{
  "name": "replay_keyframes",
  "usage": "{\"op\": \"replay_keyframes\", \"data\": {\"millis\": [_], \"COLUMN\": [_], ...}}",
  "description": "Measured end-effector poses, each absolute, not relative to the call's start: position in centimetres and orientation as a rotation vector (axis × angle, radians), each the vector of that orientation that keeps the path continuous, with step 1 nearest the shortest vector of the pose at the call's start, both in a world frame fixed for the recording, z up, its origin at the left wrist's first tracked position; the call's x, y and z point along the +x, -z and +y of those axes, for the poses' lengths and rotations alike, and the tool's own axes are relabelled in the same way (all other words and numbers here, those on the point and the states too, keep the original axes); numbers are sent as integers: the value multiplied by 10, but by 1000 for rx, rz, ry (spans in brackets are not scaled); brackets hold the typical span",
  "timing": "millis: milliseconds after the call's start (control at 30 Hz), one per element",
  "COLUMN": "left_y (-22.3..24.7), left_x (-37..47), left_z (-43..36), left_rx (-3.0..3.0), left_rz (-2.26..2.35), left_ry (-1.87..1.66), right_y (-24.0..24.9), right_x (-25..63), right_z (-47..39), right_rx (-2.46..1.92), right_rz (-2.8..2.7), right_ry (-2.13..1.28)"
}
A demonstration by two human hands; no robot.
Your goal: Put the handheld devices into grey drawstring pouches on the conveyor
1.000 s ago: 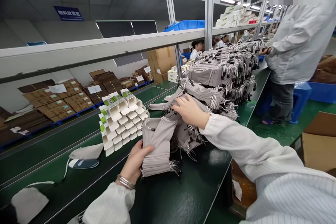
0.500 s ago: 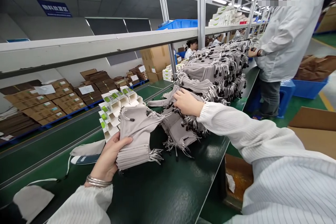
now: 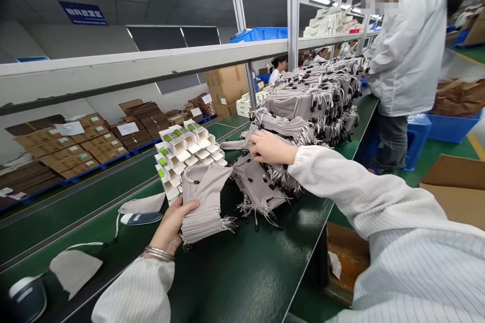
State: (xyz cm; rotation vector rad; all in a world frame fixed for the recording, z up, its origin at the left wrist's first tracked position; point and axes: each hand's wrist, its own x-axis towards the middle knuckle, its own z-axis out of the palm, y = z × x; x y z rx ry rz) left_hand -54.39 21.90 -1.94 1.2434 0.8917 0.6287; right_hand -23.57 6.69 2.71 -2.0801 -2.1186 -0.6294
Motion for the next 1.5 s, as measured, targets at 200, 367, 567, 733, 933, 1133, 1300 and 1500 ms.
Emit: {"op": "replay_keyframes", "data": {"millis": [200, 367, 567, 733, 933, 1133, 1300, 1500], "left_y": [25, 19, 23, 39, 46, 48, 52, 25], "left_x": [-577, -613, -663, -702, -752, -822, -861, -860], "left_z": [207, 177, 138, 106, 81, 75, 79, 83], "left_rx": [1199, 1253, 1223, 1080, 911, 980, 998, 1129], "left_rz": [894, 891, 920, 848, 934, 1331, 1465, 1618], "left_ry": [-694, -864, -975, -843, -804, -1113, -1261, -1283], "right_y": [-34, -33, -15, -10, -6, 23, 25, -35], "right_x": [-269, -350, -421, -469, -522, -539, -579, -642], "right_z": [70, 79, 103, 120, 196, 296, 311, 219], "right_rx": [-1987, -1712, -1637, -1247, -1321, -1610, -1521, -401], "right_rz": [-2042, -1973, -1797, -1921, -2010, -1982, -1966, -2135], "right_ry": [473, 300, -133, -60, -352, -233, -254, -342]}}
